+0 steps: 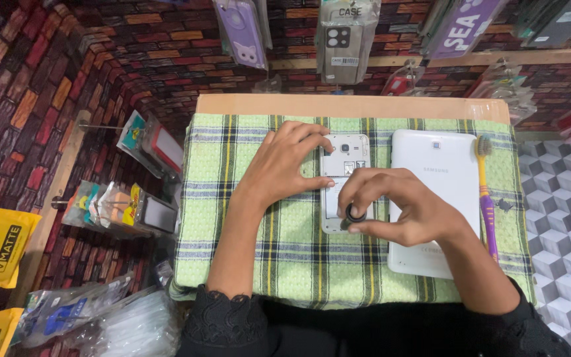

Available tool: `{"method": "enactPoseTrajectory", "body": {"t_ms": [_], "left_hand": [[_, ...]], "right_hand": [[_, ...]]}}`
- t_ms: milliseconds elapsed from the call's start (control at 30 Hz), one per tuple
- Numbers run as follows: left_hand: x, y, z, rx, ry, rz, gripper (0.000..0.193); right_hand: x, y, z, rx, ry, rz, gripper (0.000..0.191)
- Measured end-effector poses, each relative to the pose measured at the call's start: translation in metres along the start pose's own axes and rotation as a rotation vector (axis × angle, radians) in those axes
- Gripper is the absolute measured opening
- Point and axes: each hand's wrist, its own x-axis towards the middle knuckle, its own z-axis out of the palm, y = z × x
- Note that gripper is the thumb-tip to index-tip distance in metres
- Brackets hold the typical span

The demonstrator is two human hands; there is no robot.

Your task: The person uses a screwdriver to remove screws from the back of a white smartphone. They then pry open the back cover and remove it, exposing the internal components. The person places the back cover and screws on the table.

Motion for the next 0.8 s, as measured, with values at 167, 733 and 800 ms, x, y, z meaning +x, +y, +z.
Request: {"method": "enactPoseTrajectory", "body": {"t_ms": [167, 733, 800], "left_hand": [[-0.0005, -0.0003, -0.0009, -0.009, 0.001, 0.013, 0.057], [0.0004, 0.0, 0.0004, 0.003, -0.007, -0.009, 0.059], [-0.0001, -0.0006, 0.0, 0.002, -0.011, -0.003, 0.059]], "right_hand": [[-0.0026, 0.0019, -0.0019, 0.129, -0.006, -0.039, 0.028], [-0.0079, 0.0007, -0.0057, 0.233, -0.02, -0.004, 0.022], [-0.0061, 0.0024, -0.006, 0.137, -0.064, -0.033, 0.027]]}}
